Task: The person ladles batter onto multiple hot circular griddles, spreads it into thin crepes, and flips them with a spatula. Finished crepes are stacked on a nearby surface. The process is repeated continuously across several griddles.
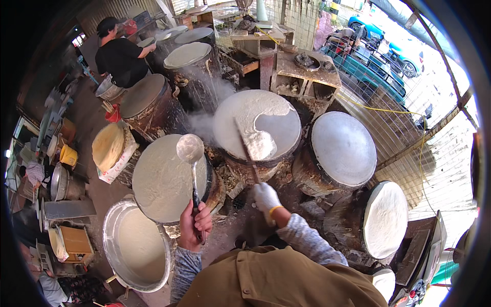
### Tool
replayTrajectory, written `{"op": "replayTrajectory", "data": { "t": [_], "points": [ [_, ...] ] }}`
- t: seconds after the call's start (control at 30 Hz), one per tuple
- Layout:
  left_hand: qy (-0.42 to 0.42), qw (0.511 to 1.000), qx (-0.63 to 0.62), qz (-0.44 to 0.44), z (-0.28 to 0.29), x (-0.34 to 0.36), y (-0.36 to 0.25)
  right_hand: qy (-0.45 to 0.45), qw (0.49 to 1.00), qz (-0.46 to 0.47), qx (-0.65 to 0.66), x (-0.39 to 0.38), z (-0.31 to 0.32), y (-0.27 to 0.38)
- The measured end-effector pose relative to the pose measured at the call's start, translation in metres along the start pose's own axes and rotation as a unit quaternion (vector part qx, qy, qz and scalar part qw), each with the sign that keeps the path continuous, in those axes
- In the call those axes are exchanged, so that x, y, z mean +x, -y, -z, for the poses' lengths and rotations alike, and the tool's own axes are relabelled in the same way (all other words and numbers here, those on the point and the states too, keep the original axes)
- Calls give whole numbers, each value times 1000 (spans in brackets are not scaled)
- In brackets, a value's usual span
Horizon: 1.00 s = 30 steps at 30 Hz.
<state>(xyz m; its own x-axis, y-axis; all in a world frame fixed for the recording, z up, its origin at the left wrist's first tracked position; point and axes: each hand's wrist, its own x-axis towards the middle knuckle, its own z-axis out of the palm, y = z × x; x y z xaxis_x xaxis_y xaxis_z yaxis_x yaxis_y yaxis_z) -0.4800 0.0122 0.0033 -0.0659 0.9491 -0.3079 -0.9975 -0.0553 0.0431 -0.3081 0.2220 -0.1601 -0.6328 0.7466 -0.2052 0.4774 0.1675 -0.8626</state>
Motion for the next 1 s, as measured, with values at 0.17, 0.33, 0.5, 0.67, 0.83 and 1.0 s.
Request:
{"op": "replayTrajectory", "data": {
  "t": [0.17,0.33,0.5,0.67,0.83,1.0],
  "points": [
    [-19,1000,-7,-5,7,-4,-1,-18,919,-264,293,-33,118,33],
    [-9,1000,-17,19,1,18,12,97,985,-46,135,-52,95,28],
    [-10,1000,-7,26,-15,39,28,12,999,2,35,-59,98,-66],
    [-23,999,-21,12,-17,51,40,-4,969,-197,147,26,188,2],
    [-27,998,-22,49,-27,89,57,-223,952,98,-186,84,212,-18],
    [-49,999,-5,15,-33,88,59,-211,954,94,-191,-24,191,-6]
  ]
}}
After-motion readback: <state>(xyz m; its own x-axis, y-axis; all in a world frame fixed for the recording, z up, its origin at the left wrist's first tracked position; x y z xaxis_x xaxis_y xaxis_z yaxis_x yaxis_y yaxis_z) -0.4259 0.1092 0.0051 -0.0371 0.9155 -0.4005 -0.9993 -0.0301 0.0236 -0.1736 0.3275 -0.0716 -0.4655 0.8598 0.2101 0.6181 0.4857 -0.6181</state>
